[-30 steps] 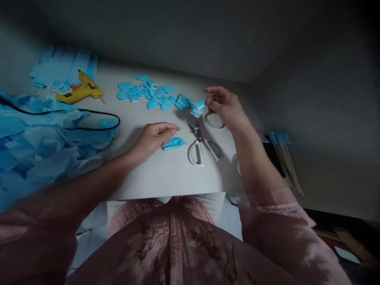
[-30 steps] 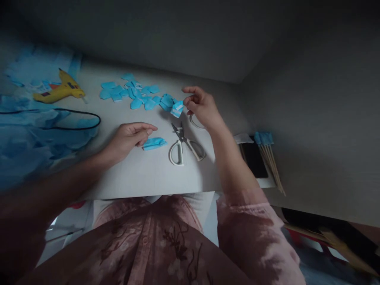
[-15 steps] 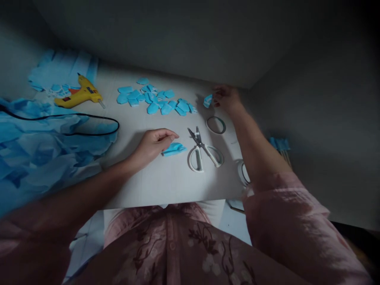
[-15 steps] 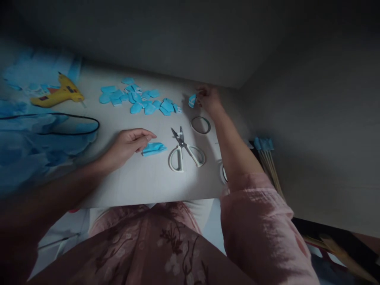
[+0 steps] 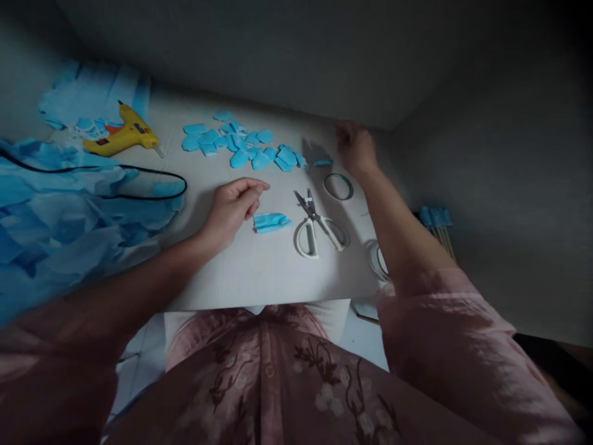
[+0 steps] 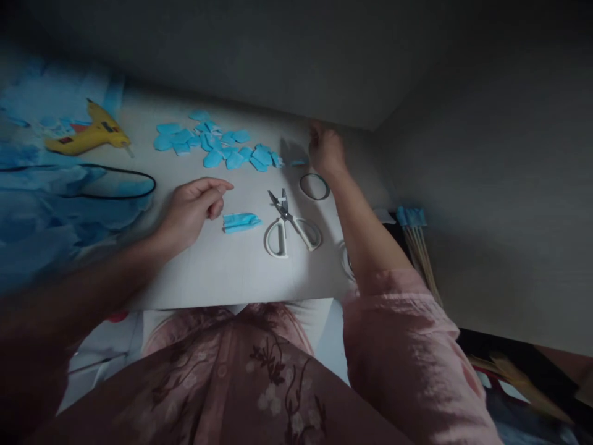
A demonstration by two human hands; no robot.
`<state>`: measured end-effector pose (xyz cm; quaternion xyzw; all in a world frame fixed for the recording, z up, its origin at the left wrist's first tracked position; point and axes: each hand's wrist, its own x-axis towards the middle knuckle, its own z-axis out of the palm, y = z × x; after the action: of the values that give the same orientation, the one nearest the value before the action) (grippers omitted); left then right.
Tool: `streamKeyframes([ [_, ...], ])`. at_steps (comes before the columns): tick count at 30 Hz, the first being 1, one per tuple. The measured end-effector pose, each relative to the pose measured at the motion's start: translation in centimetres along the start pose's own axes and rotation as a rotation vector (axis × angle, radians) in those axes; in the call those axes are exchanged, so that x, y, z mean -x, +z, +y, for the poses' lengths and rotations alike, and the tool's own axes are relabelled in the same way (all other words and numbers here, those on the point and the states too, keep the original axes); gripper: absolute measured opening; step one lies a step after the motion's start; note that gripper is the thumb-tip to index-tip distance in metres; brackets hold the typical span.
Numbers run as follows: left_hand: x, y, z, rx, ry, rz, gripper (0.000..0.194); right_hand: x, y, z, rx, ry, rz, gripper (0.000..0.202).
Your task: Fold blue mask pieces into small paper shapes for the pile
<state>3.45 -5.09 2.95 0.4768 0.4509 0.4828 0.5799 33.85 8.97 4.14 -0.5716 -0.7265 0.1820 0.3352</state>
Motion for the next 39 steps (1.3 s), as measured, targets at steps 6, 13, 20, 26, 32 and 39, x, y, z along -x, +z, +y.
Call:
streamKeyframes([
  [6, -0.3, -0.1, 0.0, 0.045, -0.003, 0.032, 0.008, 7.5, 1.7, -8.9, 0.089, -0.181, -0.095, 0.019],
  [13, -0.5, -0.2, -0.3, 0.054, 0.009, 0.025, 0.011, 11.8, 4.0, -11.5, 0.278, -0.198, -0.338, 0.015],
  [20, -0.7, -0.1, -0.4, 0.091, 0.001, 0.049, 0.014, 12.2, 5.7, -12.3, 0.306, -0.178, -0.464, 0.003],
  [26, -1.0, 0.0, -0.7, 0.126, -0.008, 0.096, 0.021, 10.2, 6.1, -11.5, -0.270, 0.002, 0.002, 0.018],
  [32, -0.4, 0.3, -1.5, 0.109, -0.028, -0.146, 0.037, 9.6, 8.7, -11.0, -0.553, 0.068, 0.011, 0.033],
  [39, -0.3, 0.0, -1.7, 0.049, -0.081, -0.105, 0.018, 11.4, 9.5, -11.9, -0.672, 0.097, -0.042, 0.052],
])
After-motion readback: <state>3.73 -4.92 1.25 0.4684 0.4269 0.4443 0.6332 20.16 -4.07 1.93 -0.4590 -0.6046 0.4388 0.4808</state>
